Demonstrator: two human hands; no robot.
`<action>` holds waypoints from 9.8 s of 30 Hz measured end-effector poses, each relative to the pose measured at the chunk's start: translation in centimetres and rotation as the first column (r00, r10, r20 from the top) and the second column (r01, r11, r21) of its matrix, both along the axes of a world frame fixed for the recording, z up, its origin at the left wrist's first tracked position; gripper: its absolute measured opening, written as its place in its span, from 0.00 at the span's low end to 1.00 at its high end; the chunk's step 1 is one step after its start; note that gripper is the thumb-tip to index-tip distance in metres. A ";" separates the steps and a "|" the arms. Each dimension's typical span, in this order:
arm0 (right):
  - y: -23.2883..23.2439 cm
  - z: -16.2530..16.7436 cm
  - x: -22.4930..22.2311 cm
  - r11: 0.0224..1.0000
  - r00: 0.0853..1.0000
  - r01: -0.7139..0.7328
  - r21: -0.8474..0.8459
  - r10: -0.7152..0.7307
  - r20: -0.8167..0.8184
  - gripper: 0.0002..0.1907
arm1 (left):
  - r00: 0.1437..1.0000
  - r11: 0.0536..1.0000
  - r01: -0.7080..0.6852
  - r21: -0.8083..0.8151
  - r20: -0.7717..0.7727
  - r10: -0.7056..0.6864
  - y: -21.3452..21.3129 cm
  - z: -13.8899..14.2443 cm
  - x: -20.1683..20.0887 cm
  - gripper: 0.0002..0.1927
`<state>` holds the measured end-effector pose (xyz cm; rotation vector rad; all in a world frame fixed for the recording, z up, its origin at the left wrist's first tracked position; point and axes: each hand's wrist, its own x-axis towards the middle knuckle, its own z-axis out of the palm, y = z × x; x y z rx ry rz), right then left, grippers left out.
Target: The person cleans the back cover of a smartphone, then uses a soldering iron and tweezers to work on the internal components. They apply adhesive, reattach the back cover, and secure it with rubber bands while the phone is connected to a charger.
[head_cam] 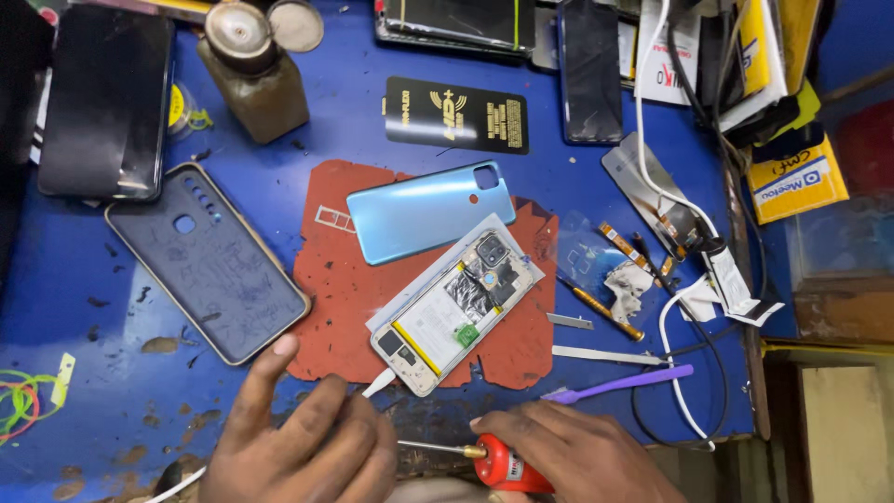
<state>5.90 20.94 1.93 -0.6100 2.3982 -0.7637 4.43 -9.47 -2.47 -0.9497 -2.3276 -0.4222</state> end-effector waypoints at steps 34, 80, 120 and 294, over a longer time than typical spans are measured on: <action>3.1 1.3 -0.1 0.822 0.707 0.566 -0.058 -0.521 -0.477 0.28 | 0.834 0.980 -0.200 -0.012 0.523 0.176 5.9 0.9 -1.8 0.34; -0.4 1.2 1.5 0.738 0.823 0.523 0.426 -0.308 -0.477 0.32 | 0.851 0.981 -0.196 -0.005 0.495 0.173 2.8 -0.4 -0.6 0.36; -1.9 3.3 -4.2 0.820 0.855 0.406 0.403 -0.186 -0.484 0.33 | 0.845 0.998 -0.069 -0.001 0.532 0.059 1.2 -2.7 -0.5 0.35; -4.5 2.8 -6.3 0.925 0.806 0.146 0.351 0.095 -0.584 0.25 | 0.956 0.993 -0.094 0.065 0.284 0.072 1.7 -1.0 -0.4 0.17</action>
